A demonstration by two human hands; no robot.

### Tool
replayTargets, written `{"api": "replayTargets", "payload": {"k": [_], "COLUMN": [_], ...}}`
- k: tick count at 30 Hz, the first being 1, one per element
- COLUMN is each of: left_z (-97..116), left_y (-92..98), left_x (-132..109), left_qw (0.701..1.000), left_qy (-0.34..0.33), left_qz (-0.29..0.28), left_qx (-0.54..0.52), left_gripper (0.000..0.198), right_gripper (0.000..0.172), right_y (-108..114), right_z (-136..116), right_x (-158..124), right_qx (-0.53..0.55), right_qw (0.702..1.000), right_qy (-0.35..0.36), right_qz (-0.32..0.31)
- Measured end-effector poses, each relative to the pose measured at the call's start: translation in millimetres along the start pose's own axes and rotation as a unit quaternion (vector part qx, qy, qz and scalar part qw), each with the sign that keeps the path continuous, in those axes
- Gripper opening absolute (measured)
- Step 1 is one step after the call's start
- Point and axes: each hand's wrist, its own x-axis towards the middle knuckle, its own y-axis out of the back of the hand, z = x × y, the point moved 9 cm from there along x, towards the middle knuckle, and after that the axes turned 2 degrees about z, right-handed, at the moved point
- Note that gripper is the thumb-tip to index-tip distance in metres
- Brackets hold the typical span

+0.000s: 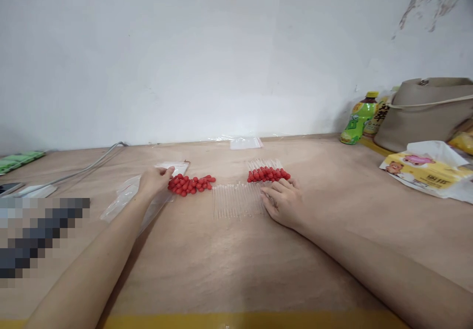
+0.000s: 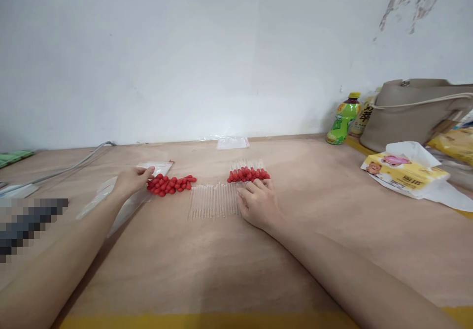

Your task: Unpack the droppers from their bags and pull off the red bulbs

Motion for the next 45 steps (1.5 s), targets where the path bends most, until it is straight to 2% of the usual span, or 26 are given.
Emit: {"api": "replayTargets", "payload": {"k": [4,6,8,10,13,17,20,24,27,31,34,37,39,42,45], "left_z": [4.6,17.0,43.4,81.4,136.0,195.8,224.4,245.3,249.0,242.2,226.8,200.9,179.7,154.3,138.8], "left_y": [9.4,16.5,22.7,23.3,1.8,-34.0,-52.0,-66.1,-70.1,-65.8,-51.4,-29.0,-17.4,-15.2,-23.3], "left_x": [-4.3,-10.0,-21.3,-40.2,-70.6,-100.6,-107.8,-109.8,-108.9,-107.7,-112.8,-127.8,-139.8,-156.2,-164.2], "left_qw": [0.999,0.998,0.991,0.973,0.949,0.919,0.904,0.886,0.881,0.889,0.900,0.899,0.891,0.882,0.879], "left_qy": [-0.004,-0.020,-0.083,-0.186,-0.300,-0.392,-0.424,-0.459,-0.469,-0.454,-0.421,-0.392,-0.373,-0.360,-0.343], "left_qz": [0.024,0.057,0.101,0.133,0.080,0.004,-0.022,-0.041,-0.033,0.004,0.046,0.069,0.054,-0.009,-0.070], "left_qx": [0.022,0.030,0.021,-0.004,-0.046,-0.047,-0.046,-0.042,-0.043,-0.066,-0.099,-0.182,-0.253,-0.303,-0.325], "left_gripper": [0.038,0.038,0.034,0.029,0.025,0.025,0.032,0.032,0.023,0.015,0.017,0.017,0.016,0.016,0.018], "right_gripper": [0.018,0.021,0.023,0.023,0.024,0.023,0.021,0.022,0.024,0.025,0.021,0.018,0.031,0.053,0.046], "right_y": [1.5,2.6,3.7,3.6,2.4,4.9,9.6,11.5,11.2,9.7,10.3,14.8,19.0,18.8,15.3], "right_z": [-4.2,-5.9,-6.6,-5.7,-3.4,1.9,12.8,28.6,35.7,38.1,38.3,33.7,25.6,6.4,-16.4], "right_x": [0.1,0.4,0.8,0.9,0.3,-0.7,-1.5,-2.8,-3.5,-4.2,-4.4,-2.8,-0.9,1.6,0.0], "right_qx": [0.009,0.013,0.016,0.020,0.027,0.041,0.049,0.066,0.075,0.075,0.084,0.119,0.136,0.131,0.123], "right_qw": [1.000,0.999,0.999,0.999,0.999,0.998,0.996,0.990,0.987,0.986,0.985,0.985,0.985,0.990,0.988], "right_qy": [0.003,0.007,0.009,0.005,-0.006,-0.028,-0.071,-0.120,-0.139,-0.146,-0.142,-0.109,-0.069,0.006,0.091], "right_qz": [-0.022,-0.030,-0.031,-0.033,-0.039,-0.027,0.001,0.024,0.034,0.035,0.041,0.064,0.075,0.048,0.007]}}
